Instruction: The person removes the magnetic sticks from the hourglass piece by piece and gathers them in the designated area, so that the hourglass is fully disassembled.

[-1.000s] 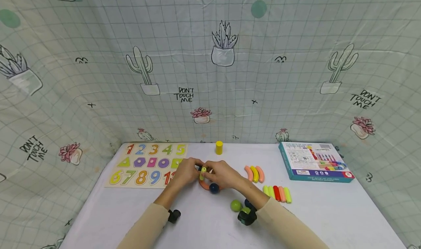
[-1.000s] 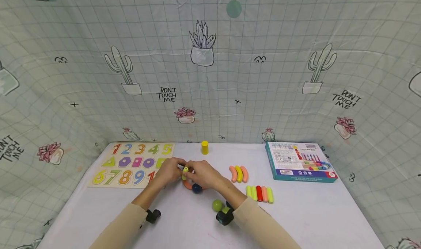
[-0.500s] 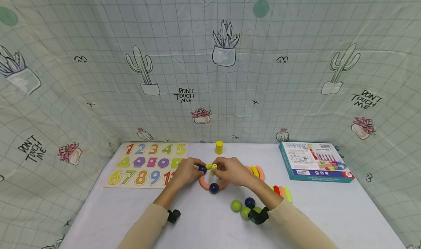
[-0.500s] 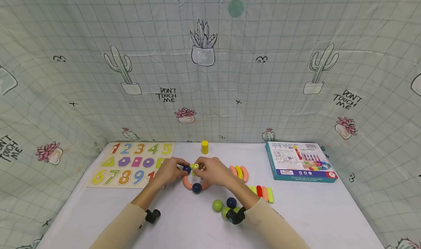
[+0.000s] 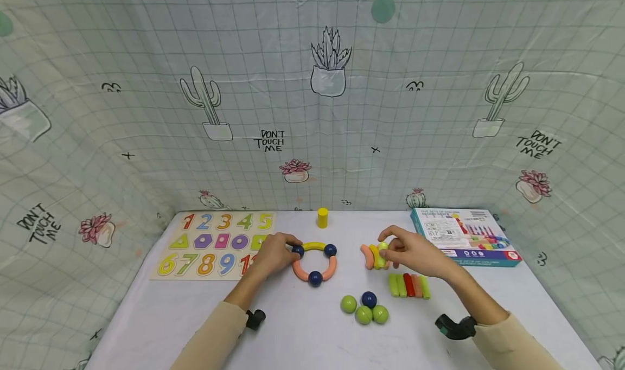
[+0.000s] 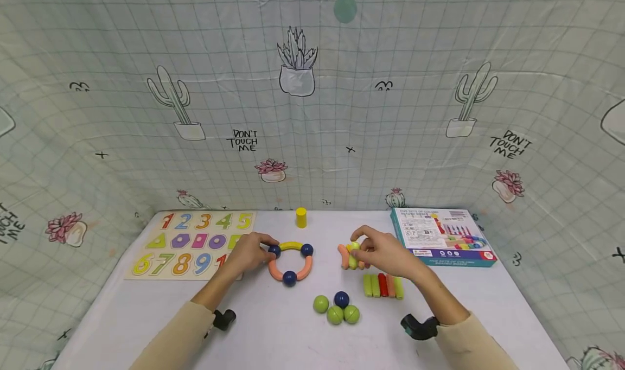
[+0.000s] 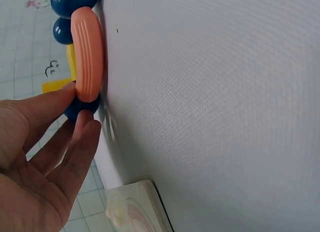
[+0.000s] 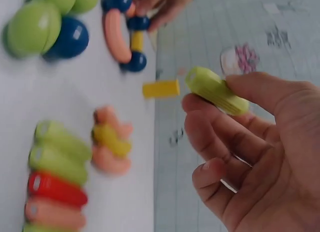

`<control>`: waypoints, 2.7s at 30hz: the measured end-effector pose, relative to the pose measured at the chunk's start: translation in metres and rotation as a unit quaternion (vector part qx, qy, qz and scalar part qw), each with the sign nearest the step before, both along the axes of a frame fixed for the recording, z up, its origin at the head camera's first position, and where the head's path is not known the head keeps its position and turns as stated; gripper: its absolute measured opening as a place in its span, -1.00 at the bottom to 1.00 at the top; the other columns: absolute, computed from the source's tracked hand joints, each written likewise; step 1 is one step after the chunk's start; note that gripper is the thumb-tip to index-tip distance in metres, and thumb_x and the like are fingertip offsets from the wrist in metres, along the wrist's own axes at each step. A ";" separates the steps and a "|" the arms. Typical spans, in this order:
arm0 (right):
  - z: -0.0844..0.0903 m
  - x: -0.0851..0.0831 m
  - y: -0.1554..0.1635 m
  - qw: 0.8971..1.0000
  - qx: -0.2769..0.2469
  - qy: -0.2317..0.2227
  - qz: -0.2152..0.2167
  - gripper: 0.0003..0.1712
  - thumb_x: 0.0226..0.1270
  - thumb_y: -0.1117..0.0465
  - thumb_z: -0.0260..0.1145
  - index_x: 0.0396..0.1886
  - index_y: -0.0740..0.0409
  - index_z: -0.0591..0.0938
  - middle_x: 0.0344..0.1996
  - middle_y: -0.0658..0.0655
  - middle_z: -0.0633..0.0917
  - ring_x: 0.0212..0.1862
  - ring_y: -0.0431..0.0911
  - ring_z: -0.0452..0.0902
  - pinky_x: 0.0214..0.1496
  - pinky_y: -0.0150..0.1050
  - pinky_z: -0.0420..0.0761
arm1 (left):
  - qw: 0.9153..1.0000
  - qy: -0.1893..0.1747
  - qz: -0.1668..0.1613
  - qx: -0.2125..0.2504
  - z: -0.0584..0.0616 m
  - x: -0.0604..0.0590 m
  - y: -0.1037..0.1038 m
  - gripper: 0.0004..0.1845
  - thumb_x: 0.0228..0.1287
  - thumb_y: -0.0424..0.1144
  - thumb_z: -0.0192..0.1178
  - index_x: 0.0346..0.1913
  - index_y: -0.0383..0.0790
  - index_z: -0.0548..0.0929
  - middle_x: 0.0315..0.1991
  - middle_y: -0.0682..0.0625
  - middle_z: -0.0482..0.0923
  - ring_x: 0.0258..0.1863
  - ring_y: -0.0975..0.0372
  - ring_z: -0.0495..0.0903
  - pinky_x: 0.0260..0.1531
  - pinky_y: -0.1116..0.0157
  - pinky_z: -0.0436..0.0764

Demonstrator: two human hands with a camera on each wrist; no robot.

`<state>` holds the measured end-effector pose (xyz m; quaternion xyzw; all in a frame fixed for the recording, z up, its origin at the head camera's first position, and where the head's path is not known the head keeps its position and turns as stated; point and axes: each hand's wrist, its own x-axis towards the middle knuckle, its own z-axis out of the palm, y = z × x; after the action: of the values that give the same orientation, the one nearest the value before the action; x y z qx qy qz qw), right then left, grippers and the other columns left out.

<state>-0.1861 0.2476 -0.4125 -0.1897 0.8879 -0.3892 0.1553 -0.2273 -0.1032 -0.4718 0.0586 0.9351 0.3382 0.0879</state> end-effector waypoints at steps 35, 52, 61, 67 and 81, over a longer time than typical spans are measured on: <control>-0.047 0.016 0.104 0.987 0.107 -0.118 -0.009 -0.72 0.38 0.07 0.36 0.00 0.06 0.61 -0.58 0.08 0.59 -0.52 -0.09 0.42 -0.50 -0.32 0.31 | 1.000 0.004 0.000 0.007 -0.002 0.001 -0.001 -0.70 0.21 -0.28 0.44 0.02 -0.06 0.78 -0.01 -0.02 0.71 0.13 0.05 0.58 0.17 0.02 0.52; -0.046 0.016 0.101 0.986 0.114 -0.117 -0.020 -0.70 0.35 0.09 0.39 0.00 0.10 0.63 -0.49 0.09 0.60 -0.44 -0.02 0.48 -0.42 -0.28 0.39 | 1.000 0.000 -0.003 0.012 0.002 0.004 0.000 -0.71 0.21 -0.29 0.43 0.02 -0.07 0.78 -0.01 -0.03 0.72 0.10 0.05 0.60 0.15 0.02 0.54; -0.042 0.016 0.103 0.986 0.126 -0.100 -0.032 -0.75 0.38 0.07 0.36 -0.08 0.10 0.63 -0.48 0.07 0.60 -0.39 -0.02 0.46 -0.40 -0.29 0.39 | 1.000 0.011 -0.014 0.005 0.002 0.004 -0.002 -0.70 0.19 -0.31 0.44 0.01 -0.07 0.78 -0.03 -0.04 0.72 0.02 0.08 0.62 0.05 0.05 0.57; -0.031 0.014 0.083 0.990 0.120 -0.071 -0.026 -0.80 0.40 0.06 0.35 -0.20 0.09 0.62 -0.55 0.06 0.58 -0.43 -0.05 0.45 -0.44 -0.33 0.35 | 1.000 0.006 -0.026 -0.004 0.001 0.003 -0.002 -0.67 0.21 -0.33 0.41 0.04 -0.04 0.76 0.01 -0.06 0.70 -0.22 0.16 0.59 -0.21 0.21 0.58; -0.019 -0.035 -0.064 0.994 0.079 -0.025 0.072 -0.85 0.47 0.11 0.28 -0.08 0.04 0.66 -0.44 0.04 0.68 -0.51 0.04 0.55 -0.56 -0.29 0.49 | 0.997 0.029 -0.068 -0.004 0.000 0.000 0.002 -0.54 0.20 -0.45 0.36 0.19 -0.18 0.67 0.05 -0.08 0.66 -0.29 0.23 0.52 -0.37 0.35 0.49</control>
<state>-0.2209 0.1836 -0.4315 -0.2309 0.8959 -0.3097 0.2194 -0.2276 -0.1008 -0.4721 0.1314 0.9325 0.3259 0.0835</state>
